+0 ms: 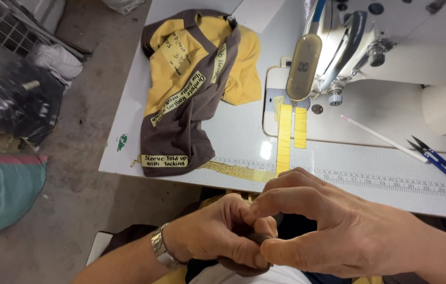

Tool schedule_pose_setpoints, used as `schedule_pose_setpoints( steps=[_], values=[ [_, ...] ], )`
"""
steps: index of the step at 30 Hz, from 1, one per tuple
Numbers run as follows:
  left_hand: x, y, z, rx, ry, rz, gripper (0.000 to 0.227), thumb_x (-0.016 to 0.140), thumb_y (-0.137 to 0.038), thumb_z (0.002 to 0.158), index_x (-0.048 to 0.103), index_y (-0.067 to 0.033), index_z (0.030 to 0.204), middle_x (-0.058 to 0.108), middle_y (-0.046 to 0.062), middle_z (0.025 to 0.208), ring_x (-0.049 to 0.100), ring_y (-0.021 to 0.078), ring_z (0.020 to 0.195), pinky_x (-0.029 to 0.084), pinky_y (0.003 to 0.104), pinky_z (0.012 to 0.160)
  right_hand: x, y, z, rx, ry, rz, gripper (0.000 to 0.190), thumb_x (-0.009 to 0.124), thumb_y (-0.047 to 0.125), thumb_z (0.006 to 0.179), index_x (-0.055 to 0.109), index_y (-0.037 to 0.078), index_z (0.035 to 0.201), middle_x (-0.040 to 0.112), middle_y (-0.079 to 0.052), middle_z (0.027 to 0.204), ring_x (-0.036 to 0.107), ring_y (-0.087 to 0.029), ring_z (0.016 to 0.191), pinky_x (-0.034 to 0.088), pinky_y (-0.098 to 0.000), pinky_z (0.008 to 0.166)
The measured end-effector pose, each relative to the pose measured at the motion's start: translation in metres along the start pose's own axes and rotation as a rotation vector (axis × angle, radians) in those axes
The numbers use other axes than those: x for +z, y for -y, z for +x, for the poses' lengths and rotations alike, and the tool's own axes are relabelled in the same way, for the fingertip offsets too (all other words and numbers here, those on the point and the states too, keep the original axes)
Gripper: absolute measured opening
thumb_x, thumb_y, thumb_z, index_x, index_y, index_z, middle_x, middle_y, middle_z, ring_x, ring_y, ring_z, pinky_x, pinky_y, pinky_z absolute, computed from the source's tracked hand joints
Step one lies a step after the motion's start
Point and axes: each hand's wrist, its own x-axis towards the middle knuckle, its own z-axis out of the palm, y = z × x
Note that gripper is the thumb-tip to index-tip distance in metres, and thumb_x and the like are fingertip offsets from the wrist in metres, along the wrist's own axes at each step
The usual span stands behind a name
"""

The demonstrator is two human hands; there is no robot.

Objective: A worker aligns and folds a t-shirt on a sewing table, preparing it for further processing or inspection.

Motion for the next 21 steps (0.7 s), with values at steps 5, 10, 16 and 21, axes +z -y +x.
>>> schedule_pose_setpoints(
  steps=[5,10,16,21],
  values=[
    [0.045,-0.007,-0.009,0.252,-0.215,-0.093,0.011,0.075,0.010,0.086,0.070,0.0028,0.093,0.055,0.005,0.083,0.048,0.0109,0.063,0.041,0.024,0.058,0.002,0.006,-0.003,0.017,-0.086,-0.077,0.024,0.061,0.015,0.098,0.074,0.007,0.116,0.050,-0.025,0.140,0.059,-0.038,0.130,0.053,-0.0399,0.084],
    [0.030,0.000,0.007,0.584,-0.765,0.473,0.012,0.072,0.008,0.085,0.071,-0.0035,0.084,0.062,0.002,0.078,0.056,0.0120,0.073,0.049,0.027,0.071,0.052,-0.013,-0.023,0.772,-0.858,0.575,0.025,0.077,-0.010,0.075,0.083,-0.003,0.099,0.074,-0.010,0.072,0.059,-0.013,0.057,0.048,-0.0254,0.051],
    [-0.007,0.027,0.042,0.612,-1.014,0.575,0.010,0.075,0.001,0.087,0.075,-0.0074,0.081,0.064,0.000,0.084,0.063,0.0107,0.074,0.053,0.023,0.068,0.101,-0.046,-0.014,1.026,-0.971,0.888,0.026,0.075,0.000,0.084,0.072,-0.010,0.107,0.077,-0.019,0.096,0.050,-0.023,0.026,0.036,-0.0290,0.026],
    [-0.022,0.035,0.052,0.496,-0.986,0.448,0.013,0.077,-0.005,0.087,0.068,-0.0095,0.079,0.065,0.001,0.079,0.058,0.0093,0.068,0.049,0.025,0.059,0.107,-0.062,-0.025,1.109,-1.004,0.937,0.018,0.068,-0.001,0.091,0.071,-0.009,0.106,0.062,-0.025,0.048,0.056,-0.029,0.029,0.049,-0.0378,0.030]
  ],
)
